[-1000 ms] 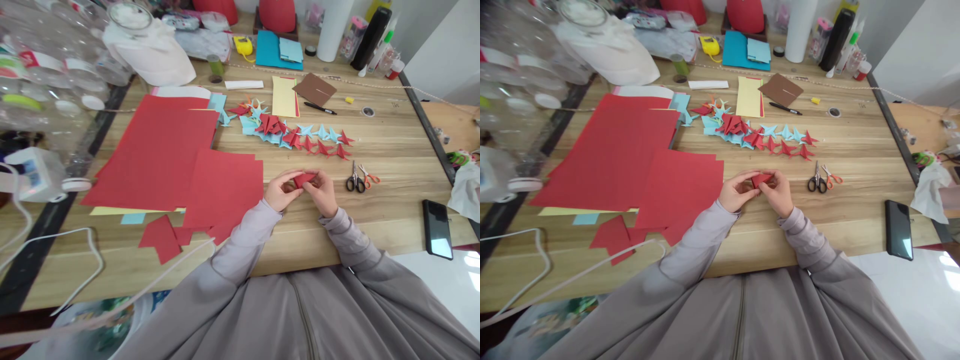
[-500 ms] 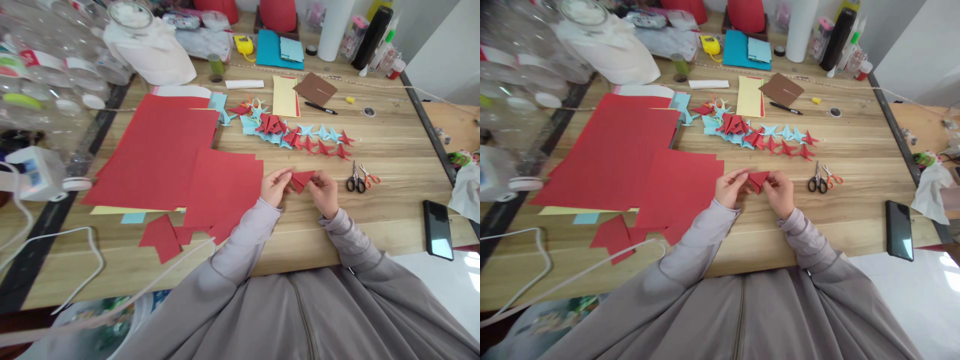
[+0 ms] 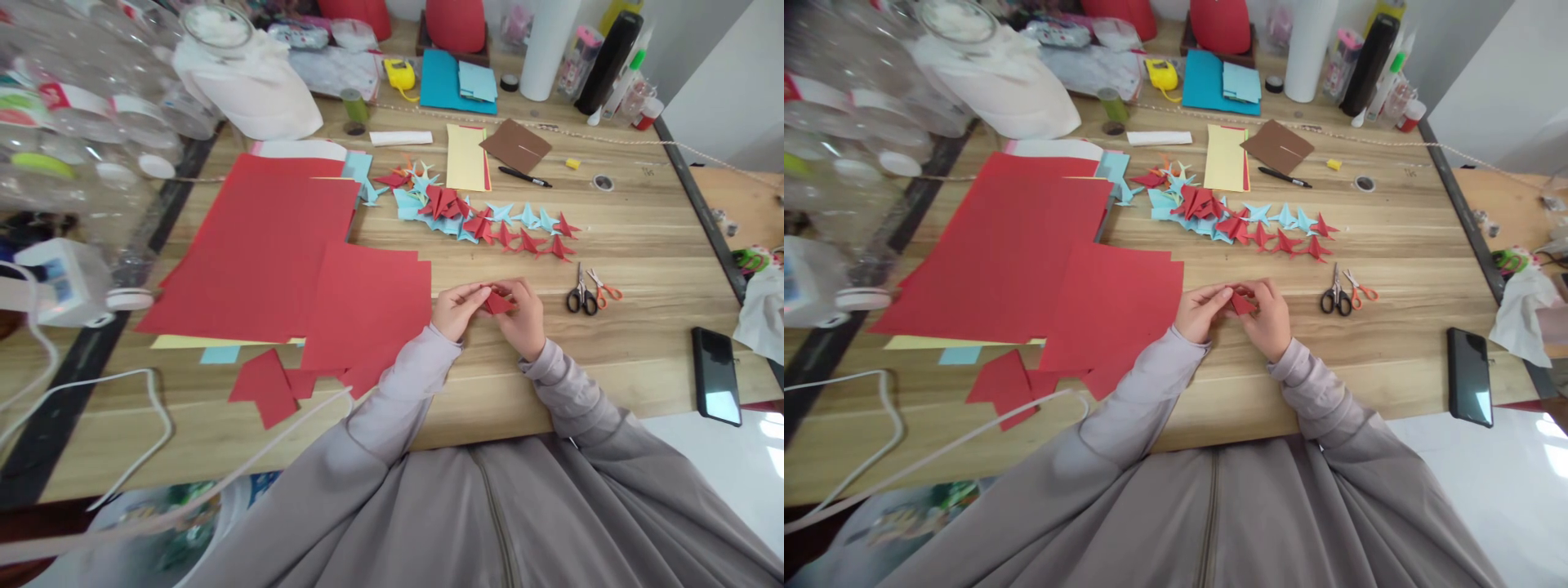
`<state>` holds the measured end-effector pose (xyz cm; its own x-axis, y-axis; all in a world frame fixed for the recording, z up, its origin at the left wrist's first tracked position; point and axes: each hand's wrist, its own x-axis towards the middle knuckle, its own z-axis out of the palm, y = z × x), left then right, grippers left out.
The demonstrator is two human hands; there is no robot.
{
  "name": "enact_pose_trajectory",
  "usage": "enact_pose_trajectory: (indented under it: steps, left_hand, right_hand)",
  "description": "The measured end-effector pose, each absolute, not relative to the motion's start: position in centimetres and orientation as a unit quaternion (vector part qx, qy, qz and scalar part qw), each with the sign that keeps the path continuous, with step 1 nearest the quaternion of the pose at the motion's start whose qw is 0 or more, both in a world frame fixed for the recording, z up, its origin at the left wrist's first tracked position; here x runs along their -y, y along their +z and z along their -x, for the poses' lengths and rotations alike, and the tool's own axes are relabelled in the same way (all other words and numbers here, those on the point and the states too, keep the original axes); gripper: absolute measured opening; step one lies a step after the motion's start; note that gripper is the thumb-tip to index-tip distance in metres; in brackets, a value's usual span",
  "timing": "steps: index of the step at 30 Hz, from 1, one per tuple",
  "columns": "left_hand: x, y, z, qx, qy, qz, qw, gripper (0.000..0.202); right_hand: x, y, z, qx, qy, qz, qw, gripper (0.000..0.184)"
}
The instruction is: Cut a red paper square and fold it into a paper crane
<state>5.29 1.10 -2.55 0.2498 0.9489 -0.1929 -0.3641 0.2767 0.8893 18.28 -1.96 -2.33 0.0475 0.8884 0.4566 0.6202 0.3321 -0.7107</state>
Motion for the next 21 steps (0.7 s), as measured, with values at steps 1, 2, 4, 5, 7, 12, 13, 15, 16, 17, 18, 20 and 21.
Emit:
enact_pose_trajectory:
  steps: [1, 2, 4, 5, 7, 12, 13, 15, 16, 17, 18, 20, 21]
  left_hand:
    - [-1.04, -2.47, -5.34, -0.386, 0.474, -0.375, 0.697, 0.042]
    - [-0.97, -2.36, -5.38, -0.381, 0.476, -0.377, 0.697, 0.041]
    - [-0.86, -2.13, -5.42, -0.372, 0.474, -0.385, 0.699, 0.039]
    - [-0.82, -2.03, -5.41, -0.368, 0.472, -0.387, 0.702, 0.038]
    - [-0.79, -1.9, -5.37, -0.36, 0.464, -0.379, 0.715, 0.036]
    - [-0.89, -1.97, -5.25, -0.326, 0.44, -0.336, 0.766, 0.037]
    - [-0.9, -2.0, -5.24, -0.314, 0.435, -0.335, 0.775, 0.037]
    - [-0.9, -2.04, -5.27, -0.293, 0.425, -0.342, 0.785, 0.037]
    - [-0.88, -2.06, -5.29, -0.288, 0.421, -0.348, 0.787, 0.037]
    - [-0.86, -2.08, -5.32, -0.286, 0.418, -0.354, 0.786, 0.037]
    - [-0.84, -2.1, -5.34, -0.287, 0.417, -0.358, 0.785, 0.037]
    - [-0.8, -2.14, -5.35, -0.288, 0.412, -0.365, 0.784, 0.036]
    - [-0.78, -2.16, -5.35, -0.286, 0.41, -0.367, 0.784, 0.036]
  right_hand:
    - [2.0, -2.43, -18.35, 0.676, 0.139, 0.561, 0.457, 0.028]
    - [2.05, -2.49, -18.43, 0.678, 0.13, 0.563, 0.454, 0.029]
    - [2.14, -2.47, -18.55, 0.686, 0.11, 0.563, 0.448, 0.033]
    - [2.18, -2.42, -18.59, 0.69, 0.101, 0.562, 0.445, 0.034]
    - [2.19, -2.28, -18.6, 0.693, 0.089, 0.56, 0.444, 0.035]
    - [2.08, -2.1, -18.49, 0.677, 0.102, 0.566, 0.459, 0.033]
    - [2.08, -2.1, -18.49, 0.676, 0.111, 0.563, 0.462, 0.034]
    - [2.11, -2.13, -18.53, 0.679, 0.13, 0.553, 0.464, 0.037]
    - [2.14, -2.14, -18.55, 0.681, 0.136, 0.549, 0.464, 0.037]
    - [2.17, -2.14, -18.57, 0.682, 0.139, 0.548, 0.464, 0.037]
    - [2.2, -2.14, -18.57, 0.681, 0.139, 0.55, 0.463, 0.036]
    - [2.24, -2.12, -18.53, 0.675, 0.137, 0.555, 0.466, 0.033]
    - [2.24, -2.1, -18.5, 0.671, 0.139, 0.558, 0.468, 0.031]
